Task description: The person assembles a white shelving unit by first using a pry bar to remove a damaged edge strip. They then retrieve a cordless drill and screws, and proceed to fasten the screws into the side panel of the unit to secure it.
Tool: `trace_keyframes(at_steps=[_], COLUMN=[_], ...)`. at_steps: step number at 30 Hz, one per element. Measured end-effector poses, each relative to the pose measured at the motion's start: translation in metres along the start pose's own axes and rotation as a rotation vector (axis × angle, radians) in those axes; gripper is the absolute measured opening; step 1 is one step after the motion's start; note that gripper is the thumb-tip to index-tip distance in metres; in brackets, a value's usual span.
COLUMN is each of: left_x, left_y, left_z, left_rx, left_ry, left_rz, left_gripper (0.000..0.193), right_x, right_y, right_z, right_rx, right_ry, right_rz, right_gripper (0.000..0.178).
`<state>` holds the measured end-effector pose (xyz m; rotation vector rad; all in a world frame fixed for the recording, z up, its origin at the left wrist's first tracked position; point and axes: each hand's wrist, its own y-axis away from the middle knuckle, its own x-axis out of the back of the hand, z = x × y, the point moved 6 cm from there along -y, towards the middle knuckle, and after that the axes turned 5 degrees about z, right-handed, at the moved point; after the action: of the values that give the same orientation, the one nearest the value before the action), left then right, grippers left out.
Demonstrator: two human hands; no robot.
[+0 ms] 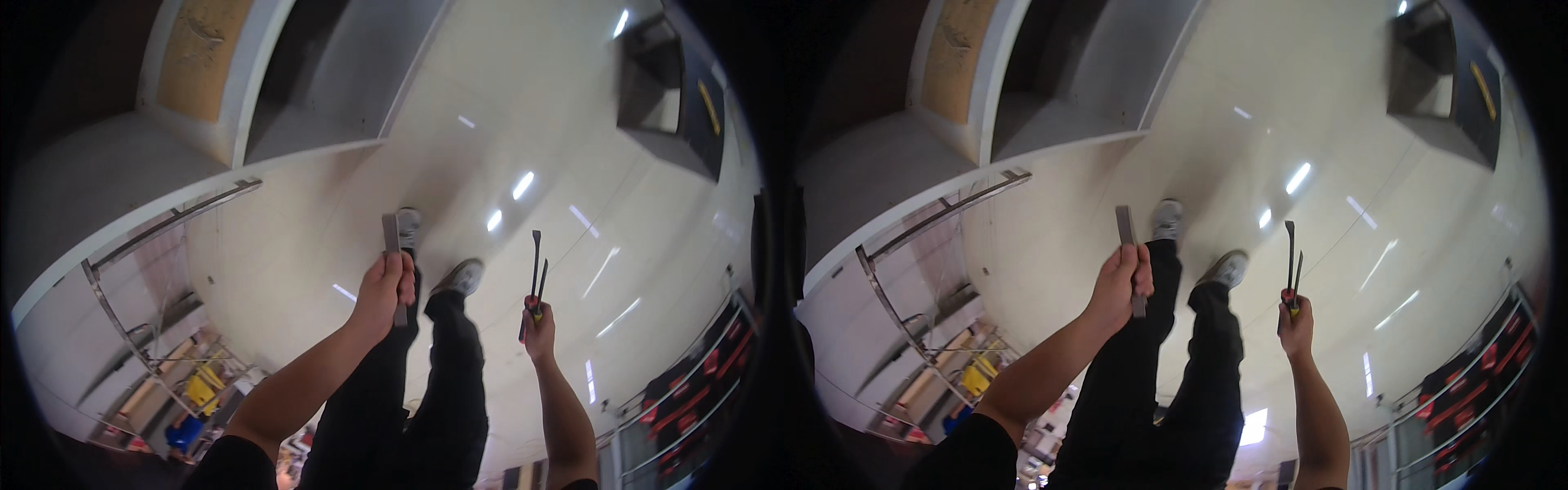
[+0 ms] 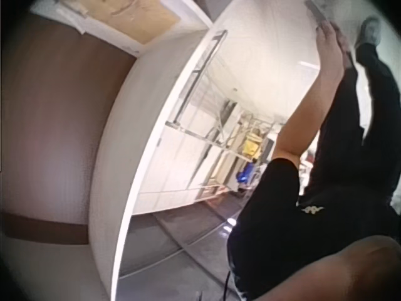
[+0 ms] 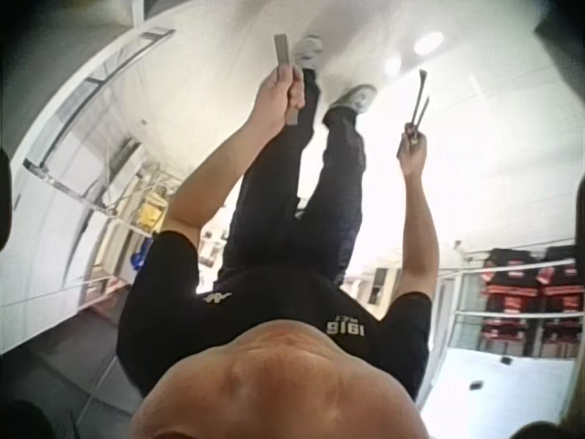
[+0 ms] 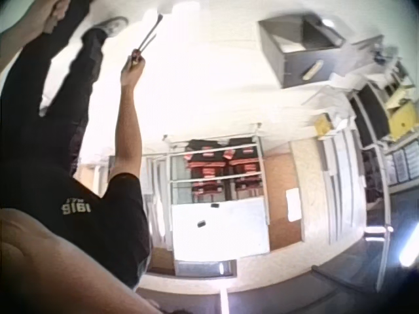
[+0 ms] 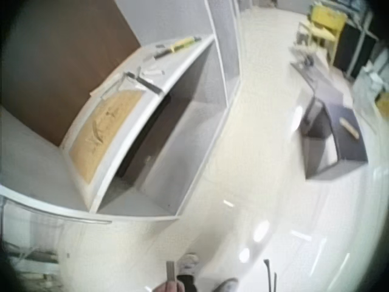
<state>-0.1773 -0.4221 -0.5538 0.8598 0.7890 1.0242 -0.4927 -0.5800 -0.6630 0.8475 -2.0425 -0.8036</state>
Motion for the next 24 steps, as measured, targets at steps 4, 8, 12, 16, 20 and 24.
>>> trace_keyframes(at_steps=[4, 8, 12, 16, 20, 24], left_x=[0.071, 0.108, 0.137, 0.174, 0.212, 0.249], left_y=[-0.018, -0.044, -0.074, -0.107, -0.157, -0.228], left_z=[-0.003, -0.012, 0.001, 0.017, 0.034, 0.035], left_rx=[-0.204, 0.083, 0.240, 0.319, 0.255, 0.201], left_ry=[-0.405, -0.036, 0.155, -0.002, -0.298, -0.529], left_rz=[0.136, -0.072, -0.343, -0.365, -0.357, -0.273], left_gripper=[0.032, 0.035, 0.038, 0.038, 0.036, 0.036], right_x=[-0.078, -0.127, -0.154, -0.185, -0.261, -0.364], right_y=[0.029, 0.019, -0.007, -0.037, -0.075, -0.128], right_z=[0.065, 0.101, 0.086, 0.042, 0.020, 0.012], right_rx=[0.083, -0.021, -0.089, -0.159, -0.193, -0.162], right_ry=[0.151, 0.258, 0.342, 0.309, 0.210, 0.088], right_rz=[0.156, 0.123, 0.186, 0.254, 0.234, 0.156], right_gripper=[0.027, 0.029, 0.030, 0.034, 0.039, 0.040])
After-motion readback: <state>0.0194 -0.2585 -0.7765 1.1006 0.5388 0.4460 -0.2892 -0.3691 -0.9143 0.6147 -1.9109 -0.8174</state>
